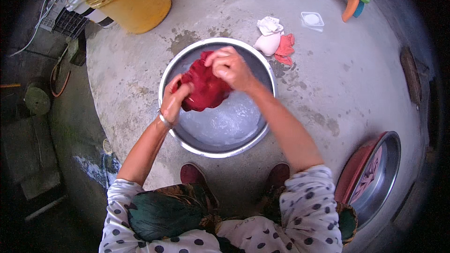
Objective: The person sits on a concrete floor and hand-washes several pieces of clothing, including a red shirt and a white cloth, in a metal basin filled with soapy water. They scrub, rinse, and wring out the items one by one, transferring them to a larger basin as they finish.
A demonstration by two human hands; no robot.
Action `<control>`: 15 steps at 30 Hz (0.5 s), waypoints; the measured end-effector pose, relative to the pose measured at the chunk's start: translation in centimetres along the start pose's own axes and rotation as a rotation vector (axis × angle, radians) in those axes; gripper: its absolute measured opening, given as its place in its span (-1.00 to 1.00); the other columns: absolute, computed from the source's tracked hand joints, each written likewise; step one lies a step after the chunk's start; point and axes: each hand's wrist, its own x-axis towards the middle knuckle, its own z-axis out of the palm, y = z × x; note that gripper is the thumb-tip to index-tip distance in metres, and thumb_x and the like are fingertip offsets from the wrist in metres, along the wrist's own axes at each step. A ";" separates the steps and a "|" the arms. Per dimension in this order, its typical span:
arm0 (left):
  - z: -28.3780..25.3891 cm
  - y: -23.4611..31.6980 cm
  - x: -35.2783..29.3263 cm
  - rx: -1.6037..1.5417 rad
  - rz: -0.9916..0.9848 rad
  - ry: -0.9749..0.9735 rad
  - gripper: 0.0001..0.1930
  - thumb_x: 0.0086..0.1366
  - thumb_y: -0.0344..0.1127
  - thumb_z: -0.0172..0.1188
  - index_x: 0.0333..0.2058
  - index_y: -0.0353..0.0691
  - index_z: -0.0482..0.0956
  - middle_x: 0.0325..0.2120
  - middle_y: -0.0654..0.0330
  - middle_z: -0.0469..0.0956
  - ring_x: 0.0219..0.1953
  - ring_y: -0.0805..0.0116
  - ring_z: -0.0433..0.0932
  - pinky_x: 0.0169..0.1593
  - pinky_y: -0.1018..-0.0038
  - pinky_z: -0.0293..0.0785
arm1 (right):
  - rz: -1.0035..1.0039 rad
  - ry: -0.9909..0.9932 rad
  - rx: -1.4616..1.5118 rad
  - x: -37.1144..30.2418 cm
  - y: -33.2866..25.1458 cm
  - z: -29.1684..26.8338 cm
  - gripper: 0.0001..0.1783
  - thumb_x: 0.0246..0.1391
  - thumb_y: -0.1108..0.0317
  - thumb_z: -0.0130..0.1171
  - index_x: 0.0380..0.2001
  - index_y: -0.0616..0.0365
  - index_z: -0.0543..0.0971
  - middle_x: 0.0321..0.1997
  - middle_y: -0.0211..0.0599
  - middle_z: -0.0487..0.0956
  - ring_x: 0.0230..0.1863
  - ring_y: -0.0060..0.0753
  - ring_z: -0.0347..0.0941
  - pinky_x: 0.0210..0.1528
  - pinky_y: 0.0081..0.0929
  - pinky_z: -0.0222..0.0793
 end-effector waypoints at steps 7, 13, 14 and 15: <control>-1.9 -4.8 0.7 1.147 0.278 0.058 -0.39 -0.09 0.07 0.26 -0.09 -0.13 0.39 0.01 -0.14 0.22 0.11 -0.04 0.13 0.15 0.16 0.02 | 0.703 -0.285 -0.583 -4.0 0.3 1.6 -0.33 -0.11 -0.24 -0.01 0.05 -0.16 0.32 0.29 -0.12 -0.01 0.22 0.21 -0.05 0.07 0.27 -0.02; 0.8 -8.7 -0.1 1.709 -0.307 -0.235 0.34 -0.34 0.52 0.12 0.23 -0.28 -0.29 0.22 -0.19 -0.18 0.28 -0.12 -0.29 0.14 -0.26 -0.33 | 0.533 -0.516 -0.843 -6.7 0.0 6.9 -0.10 -0.16 -0.34 -0.03 0.25 -0.33 0.01 0.38 -0.29 -0.26 0.25 0.30 -0.16 -0.03 0.36 0.04; 0.8 -8.8 0.4 1.758 -0.322 -0.281 0.31 -0.32 0.52 0.10 0.23 -0.29 -0.25 0.21 -0.19 -0.13 0.28 -0.12 -0.26 0.14 -0.26 -0.32 | 0.554 -0.547 -0.819 -6.5 0.4 7.2 -0.12 -0.15 -0.33 -0.03 0.24 -0.32 0.02 0.38 -0.29 -0.25 0.24 0.25 -0.12 -0.04 0.34 0.05; 0.7 -8.9 1.0 1.807 -0.337 -0.328 0.29 -0.30 0.53 0.08 0.23 -0.30 -0.20 0.20 -0.18 -0.08 0.28 -0.12 -0.23 0.14 -0.26 -0.31 | 0.574 -0.578 -0.796 -6.4 0.9 7.5 -0.13 -0.14 -0.32 -0.03 0.24 -0.31 0.04 0.38 -0.29 -0.24 0.23 0.20 -0.08 -0.05 0.32 0.07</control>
